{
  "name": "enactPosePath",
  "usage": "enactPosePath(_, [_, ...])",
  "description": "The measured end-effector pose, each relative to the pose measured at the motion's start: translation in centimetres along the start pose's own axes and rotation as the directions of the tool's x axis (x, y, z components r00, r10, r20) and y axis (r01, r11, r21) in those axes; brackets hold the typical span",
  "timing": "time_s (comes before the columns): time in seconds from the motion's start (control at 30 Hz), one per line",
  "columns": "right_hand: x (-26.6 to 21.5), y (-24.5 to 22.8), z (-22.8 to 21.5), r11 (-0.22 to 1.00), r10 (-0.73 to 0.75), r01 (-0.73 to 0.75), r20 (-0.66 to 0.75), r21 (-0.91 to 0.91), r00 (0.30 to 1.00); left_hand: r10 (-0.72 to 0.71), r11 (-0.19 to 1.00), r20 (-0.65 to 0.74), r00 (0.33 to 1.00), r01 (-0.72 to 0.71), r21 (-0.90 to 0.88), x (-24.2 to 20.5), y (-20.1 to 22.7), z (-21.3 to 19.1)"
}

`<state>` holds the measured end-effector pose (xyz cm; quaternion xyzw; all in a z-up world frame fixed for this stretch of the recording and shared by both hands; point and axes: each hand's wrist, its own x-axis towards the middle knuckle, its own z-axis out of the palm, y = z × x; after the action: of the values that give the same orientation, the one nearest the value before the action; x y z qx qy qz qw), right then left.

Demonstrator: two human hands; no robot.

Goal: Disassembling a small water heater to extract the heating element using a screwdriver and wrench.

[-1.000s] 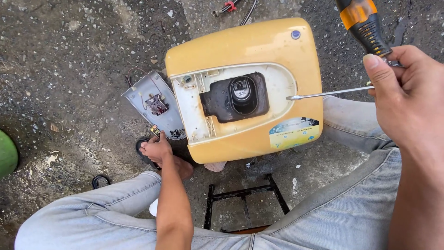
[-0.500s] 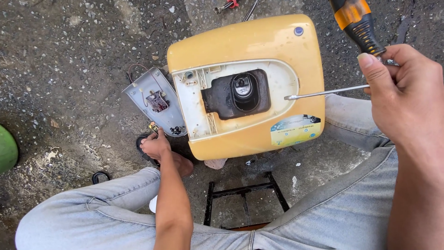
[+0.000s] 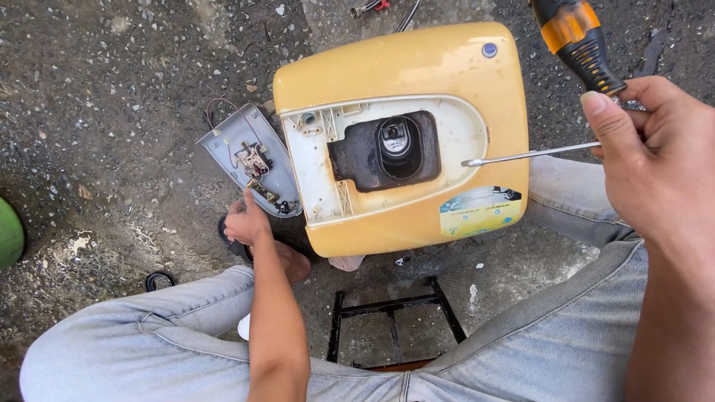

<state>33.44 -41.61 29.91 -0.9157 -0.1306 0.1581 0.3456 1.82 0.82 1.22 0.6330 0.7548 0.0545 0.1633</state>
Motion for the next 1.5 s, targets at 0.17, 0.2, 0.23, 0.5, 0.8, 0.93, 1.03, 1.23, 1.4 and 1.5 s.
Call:
enactPosePath(0.17, [0.3,7.9,1.0,0.981,-0.004,0.008,-0.02,0.194,1.0,0.191,0.894,-0.183,0.964,-0.248,-0.374,-0.5,7.6,-4.8])
enactPosePath(0.2, [0.3,9.2,1.0,0.987,-0.014,0.021,-0.039,0.161,0.999,0.283,0.802,-0.241,0.928,-0.367,-0.472,-1.0,9.6,-6.2])
enactPosePath(0.23, [0.3,9.5,1.2,0.985,-0.019,0.025,-0.038,0.17,0.999,0.284,0.801,-0.251,0.925,-0.373,-0.469,-2.3,11.7,-8.1])
enactPosePath(0.5, [0.5,5.7,-0.5,0.964,-0.066,0.084,-0.08,0.254,0.995,0.912,0.41,0.232,0.338,-0.754,-0.513,-16.8,21.6,-14.6])
enactPosePath(0.8, [-0.4,-0.4,-3.1,0.991,-0.125,0.131,-0.155,0.024,0.98,0.932,0.02,0.36,0.042,-0.998,0.066,-22.5,20.3,-3.4])
enactPosePath(0.93, [-0.2,-1.1,-3.5,0.988,-0.107,0.121,-0.139,0.1,0.985,0.946,-0.049,0.324,-0.003,-0.989,0.136,-22.4,19.5,0.5])
enactPosePath(1.03, [-0.3,-1.7,-3.9,0.987,-0.121,0.134,-0.142,0.086,0.983,0.918,-0.103,0.394,-0.035,-0.983,0.153,-22.6,19.8,0.8])
enactPosePath(1.23, [-0.5,-1.5,-4.0,0.988,-0.116,0.128,-0.133,0.09,0.984,0.911,-0.198,0.399,-0.102,-0.958,0.207,-22.5,19.7,2.0])
enactPosePath(1.4, [-0.5,-0.9,-4.2,0.984,-0.161,0.17,-0.151,0.046,0.975,0.892,-0.293,0.395,-0.221,-0.947,0.133,-22.3,19.6,1.2])
enactPosePath(1.5, [-0.5,-1.0,-4.4,0.985,-0.129,0.144,-0.145,0.099,0.981,0.867,-0.323,0.439,-0.238,-0.938,0.128,-21.8,20.4,1.0])
